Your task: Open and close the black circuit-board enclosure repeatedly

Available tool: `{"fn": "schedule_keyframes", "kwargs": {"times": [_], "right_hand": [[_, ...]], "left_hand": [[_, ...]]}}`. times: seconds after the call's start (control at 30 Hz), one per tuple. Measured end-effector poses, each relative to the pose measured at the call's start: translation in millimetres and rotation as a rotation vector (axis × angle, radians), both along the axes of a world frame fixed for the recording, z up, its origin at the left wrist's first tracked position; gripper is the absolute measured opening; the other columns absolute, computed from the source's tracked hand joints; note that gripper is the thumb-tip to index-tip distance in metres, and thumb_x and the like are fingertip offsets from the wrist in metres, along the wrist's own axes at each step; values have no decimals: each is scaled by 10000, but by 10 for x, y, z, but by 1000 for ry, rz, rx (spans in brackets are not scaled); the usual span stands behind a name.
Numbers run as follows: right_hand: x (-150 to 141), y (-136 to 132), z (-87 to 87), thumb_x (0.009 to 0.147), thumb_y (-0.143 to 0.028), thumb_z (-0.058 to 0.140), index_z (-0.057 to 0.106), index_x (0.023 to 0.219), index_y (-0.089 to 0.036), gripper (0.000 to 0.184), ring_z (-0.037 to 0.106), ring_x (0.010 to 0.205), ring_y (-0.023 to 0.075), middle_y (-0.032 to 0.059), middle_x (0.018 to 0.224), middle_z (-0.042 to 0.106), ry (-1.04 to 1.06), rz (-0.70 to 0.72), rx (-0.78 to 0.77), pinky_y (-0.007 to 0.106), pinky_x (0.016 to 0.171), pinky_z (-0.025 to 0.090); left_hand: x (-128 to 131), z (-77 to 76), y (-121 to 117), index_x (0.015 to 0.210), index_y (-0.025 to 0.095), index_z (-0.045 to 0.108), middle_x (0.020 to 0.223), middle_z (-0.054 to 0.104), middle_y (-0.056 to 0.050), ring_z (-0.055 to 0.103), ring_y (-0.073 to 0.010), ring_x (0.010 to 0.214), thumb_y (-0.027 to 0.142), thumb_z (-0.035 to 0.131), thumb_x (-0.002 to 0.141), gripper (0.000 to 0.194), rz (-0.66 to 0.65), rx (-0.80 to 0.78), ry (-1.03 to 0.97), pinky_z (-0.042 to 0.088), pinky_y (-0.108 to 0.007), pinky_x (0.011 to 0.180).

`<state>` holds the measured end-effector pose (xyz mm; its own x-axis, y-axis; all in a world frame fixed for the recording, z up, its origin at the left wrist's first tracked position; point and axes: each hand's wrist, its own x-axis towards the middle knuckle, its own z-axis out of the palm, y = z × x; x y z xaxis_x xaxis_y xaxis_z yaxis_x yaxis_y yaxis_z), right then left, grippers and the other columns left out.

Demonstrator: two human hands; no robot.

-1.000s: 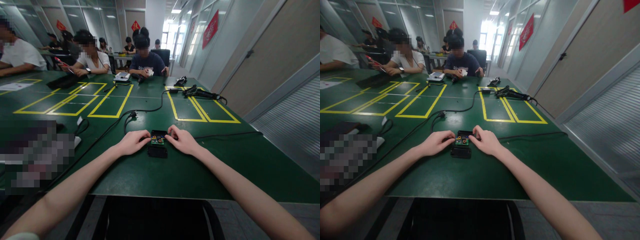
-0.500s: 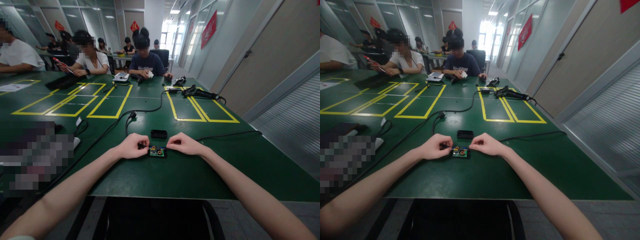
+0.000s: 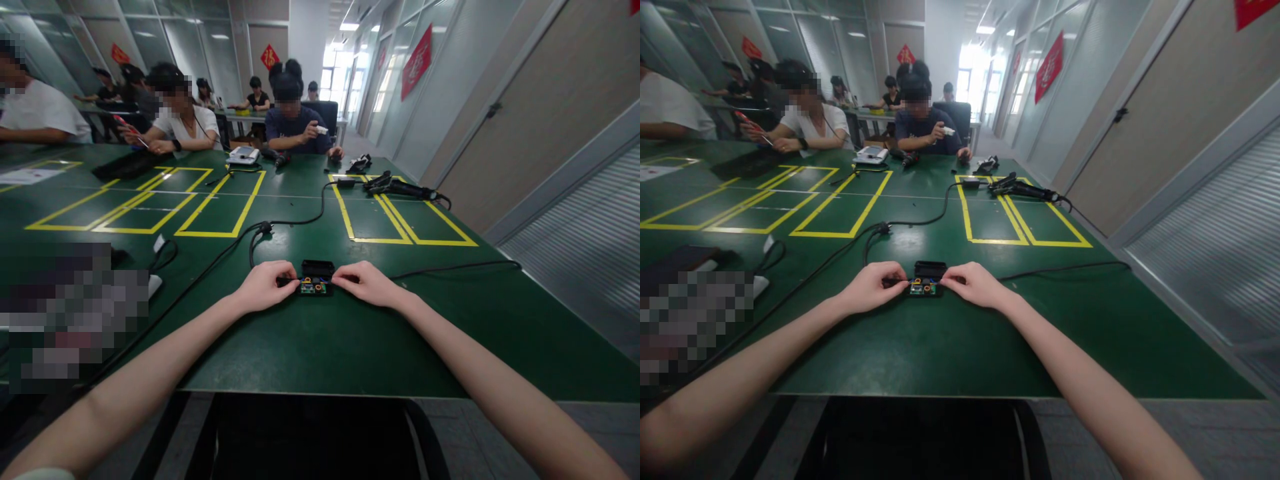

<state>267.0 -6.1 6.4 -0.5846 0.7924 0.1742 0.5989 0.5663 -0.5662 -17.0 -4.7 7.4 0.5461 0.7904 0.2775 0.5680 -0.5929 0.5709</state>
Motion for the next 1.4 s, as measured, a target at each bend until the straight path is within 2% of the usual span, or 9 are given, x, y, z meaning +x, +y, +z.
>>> {"fn": "schedule_keyframes", "kwargs": {"times": [0.13, 0.3, 0.57, 0.7, 0.8, 0.87, 1.0, 1.23, 1.4], "right_hand": [[9, 0, 3, 996, -369, 588, 764, 863, -189, 285, 633, 652, 164, 45, 765, 746, -30, 5, 30, 268, 626, 394], [0, -15, 13, 993, -319, 548, 700, 753, -190, 311, 604, 662, 161, 51, 775, 697, -12, 20, 74, 275, 633, 396], [-74, -38, -50, 907, -249, 563, 580, 655, -209, 256, 537, 630, 159, 31, 711, 616, -105, -117, 184, 288, 602, 332], [-92, -61, -90, 851, -272, 627, 636, 839, -222, 52, 551, 645, 166, 19, 783, 639, -52, -232, 195, 284, 606, 384], [-73, -41, -139, 848, -313, 654, 662, 1132, -215, 300, 617, 793, 216, 73, 1025, 664, -6, -303, 228, 339, 717, 492], [-63, -10, -178, 873, -309, 637, 661, 1223, -220, 362, 636, 961, 267, 103, 1131, 653, -5, -268, 247, 404, 857, 523], [-70, 47, -221, 929, -286, 593, 694, 1150, -233, 248, 626, 1047, 278, 97, 1092, 670, 52, -171, 203, 440, 948, 515], [-129, 25, -180, 901, -311, 621, 616, 1104, -218, 224, 558, 664, 167, -9, 790, 605, 222, -225, -36, 312, 640, 479], [-184, -4, -178, 866, -306, 631, 565, 1125, -220, 281, 578, 640, 121, 33, 1018, 671, 430, -187, -118, 286, 608, 504]], "left_hand": [[-5, -2, -13, 758, 179, 676, 677, 641, 9, 547, -138, 625, 325, 649, 886, 195, 5, -79, -25, 392, -240, 591], [8, -32, -8, 786, 180, 678, 689, 627, 8, 548, -143, 648, 335, 650, 873, 180, 23, -59, -21, 396, -245, 603], [61, -54, 2, 1113, 190, 687, 902, 681, -21, 587, -176, 740, 359, 633, 917, 264, 70, 17, 21, 483, -309, 707], [61, -74, 10, 1284, 204, 683, 1135, 704, -98, 615, -275, 1075, 376, 585, 992, 353, 48, 70, 87, 497, -439, 973], [57, -88, 16, 1372, 261, 662, 1359, 654, -108, 543, -311, 1280, 394, 566, 1021, 387, 21, 73, 152, 436, -502, 1083], [58, -95, 19, 1380, 290, 663, 1422, 635, -93, 521, -304, 1329, 395, 544, 1041, 374, 7, 64, 178, 405, -512, 1120], [68, -104, 21, 1262, 277, 723, 1384, 671, -83, 559, -284, 1310, 369, 539, 1052, 295, -13, 66, 180, 387, -512, 1144], [63, -105, -5, 1100, 223, 720, 1366, 632, -104, 636, -262, 1226, 271, 600, 1003, 161, -69, 53, -24, 492, -454, 1086], [70, -113, -7, 1089, 197, 627, 1293, 602, -105, 682, -171, 927, 223, 651, 938, 155, -87, 7, -202, 589, -340, 845]]}}
